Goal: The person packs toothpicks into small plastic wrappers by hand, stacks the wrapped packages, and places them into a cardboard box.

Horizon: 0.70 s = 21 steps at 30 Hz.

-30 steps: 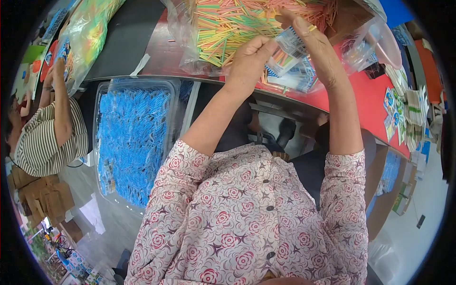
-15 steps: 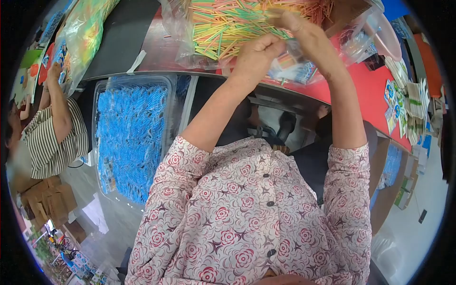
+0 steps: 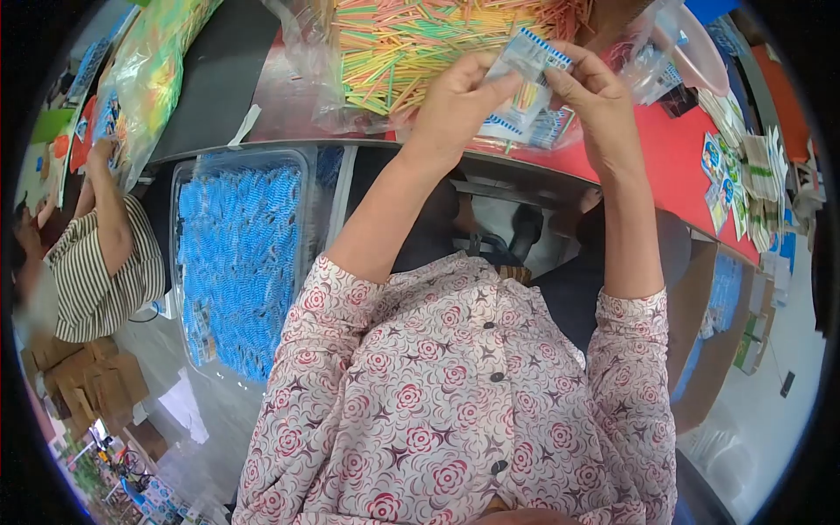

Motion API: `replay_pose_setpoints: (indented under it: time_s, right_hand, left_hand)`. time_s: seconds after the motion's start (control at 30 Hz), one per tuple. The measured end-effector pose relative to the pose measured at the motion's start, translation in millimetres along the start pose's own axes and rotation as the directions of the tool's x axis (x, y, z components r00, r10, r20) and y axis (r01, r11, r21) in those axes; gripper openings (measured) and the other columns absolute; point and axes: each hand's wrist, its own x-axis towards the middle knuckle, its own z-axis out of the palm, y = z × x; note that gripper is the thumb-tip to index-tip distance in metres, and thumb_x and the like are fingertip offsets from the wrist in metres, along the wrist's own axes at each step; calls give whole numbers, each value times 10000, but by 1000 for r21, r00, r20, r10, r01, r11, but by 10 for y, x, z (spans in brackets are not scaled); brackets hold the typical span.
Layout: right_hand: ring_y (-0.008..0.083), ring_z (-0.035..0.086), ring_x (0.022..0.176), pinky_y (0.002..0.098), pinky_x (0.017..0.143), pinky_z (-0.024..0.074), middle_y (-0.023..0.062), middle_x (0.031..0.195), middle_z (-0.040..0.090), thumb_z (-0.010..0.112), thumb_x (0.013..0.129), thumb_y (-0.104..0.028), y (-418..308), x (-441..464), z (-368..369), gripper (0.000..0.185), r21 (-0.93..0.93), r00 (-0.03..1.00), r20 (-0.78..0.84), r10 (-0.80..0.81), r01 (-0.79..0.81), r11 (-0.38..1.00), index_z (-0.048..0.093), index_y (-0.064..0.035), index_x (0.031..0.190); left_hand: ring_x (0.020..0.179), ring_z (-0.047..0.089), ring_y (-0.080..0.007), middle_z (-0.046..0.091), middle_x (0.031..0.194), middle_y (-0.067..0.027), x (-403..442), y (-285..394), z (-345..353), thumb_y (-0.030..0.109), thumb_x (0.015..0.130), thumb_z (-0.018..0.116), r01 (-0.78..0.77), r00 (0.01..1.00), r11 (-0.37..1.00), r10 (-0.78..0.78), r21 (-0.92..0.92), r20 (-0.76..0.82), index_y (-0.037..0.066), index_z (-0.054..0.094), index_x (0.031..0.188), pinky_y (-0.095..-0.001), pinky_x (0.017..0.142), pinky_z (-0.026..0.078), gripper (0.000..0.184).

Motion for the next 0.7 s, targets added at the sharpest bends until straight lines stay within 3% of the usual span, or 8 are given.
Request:
replay_pose_setpoints:
  time_s: [0.1, 0.13, 0.2, 0.27, 0.37, 0.5, 0.63, 0.7]
  right_hand:
    - [73, 527, 706, 212, 622, 414, -2, 839, 620, 667, 830, -182, -61, -132, 25, 316, 46, 994, 108, 34, -39, 998, 605, -42, 1106]
    - [73, 527, 706, 212, 622, 414, -2, 839, 620, 667, 830, -182, -69, -169, 21, 316, 39, 996, 82, 26, -29, 999, 605, -42, 1106]
    - [60, 526, 701, 207, 625, 414, -10, 850, 630, 664, 835, -178, -55, -239, 21, 260, -56, 979, 115, 169, -164, 985, 631, -41, 1054]
    - [56, 527, 703, 208, 623, 415, -11, 851, 633, 657, 841, -176, 4, -281, -41, 238, -72, 988, 69, 136, -131, 989, 638, -40, 1035]
    - [48, 528, 707, 208, 619, 417, -13, 855, 638, 643, 851, -171, 90, -348, -92, 199, -102, 997, 15, 78, -76, 992, 651, -37, 998]
    - [44, 525, 702, 209, 608, 423, -18, 838, 638, 631, 857, -164, 108, -456, -157, 192, 82, 996, -14, 92, -90, 993, 648, -30, 994]
    - [50, 529, 691, 212, 612, 434, -5, 855, 642, 622, 856, -138, -41, -519, -461, 200, -164, 990, 10, 140, -136, 977, 635, -25, 1021]
    - [66, 534, 665, 218, 618, 442, 11, 856, 646, 621, 854, -159, -206, -542, -731, 226, -149, 990, -139, 0, -21, 989, 624, -18, 1031]
  left_hand:
    - [785, 540, -56, 608, 868, -18, 0, -20, -34, 84, 853, 613, 80, 996, 993, -82, 83, 27, -8, 580, 965, -217, 698, 443, 148]
    - [785, 540, -56, 608, 868, -18, 6, -46, -32, 84, 853, 613, 82, 995, 994, -86, 79, 55, -8, 580, 965, -217, 698, 443, 148]
    - [785, 536, -53, 611, 875, -16, -10, -79, -33, 88, 846, 621, 95, 993, 992, -101, 89, 68, -7, 579, 983, -215, 694, 439, 172]
    - [785, 534, -51, 612, 878, -16, -6, -103, 16, 90, 843, 625, 101, 990, 991, -109, 92, 90, -7, 579, 992, -214, 693, 437, 184]
    - [790, 537, -55, 613, 861, -11, -32, -80, 126, 90, 842, 625, 147, 978, 924, -190, 353, 91, 4, 582, 1004, -217, 700, 439, 188]
    - [820, 556, -71, 621, 894, -24, -10, -135, 109, 79, 854, 610, 133, 960, 870, -233, 475, 158, 7, 583, 1027, -219, 736, 447, 189]
    - [852, 570, -81, 626, 922, -36, -77, -224, 286, 63, 868, 589, 66, 979, 963, -113, 260, 170, 2, 585, 1039, -218, 767, 452, 181]
    - [854, 572, -81, 626, 928, -36, -61, -142, 273, 59, 872, 583, 50, 986, 961, -92, 273, 142, -2, 586, 1039, -216, 769, 453, 178]
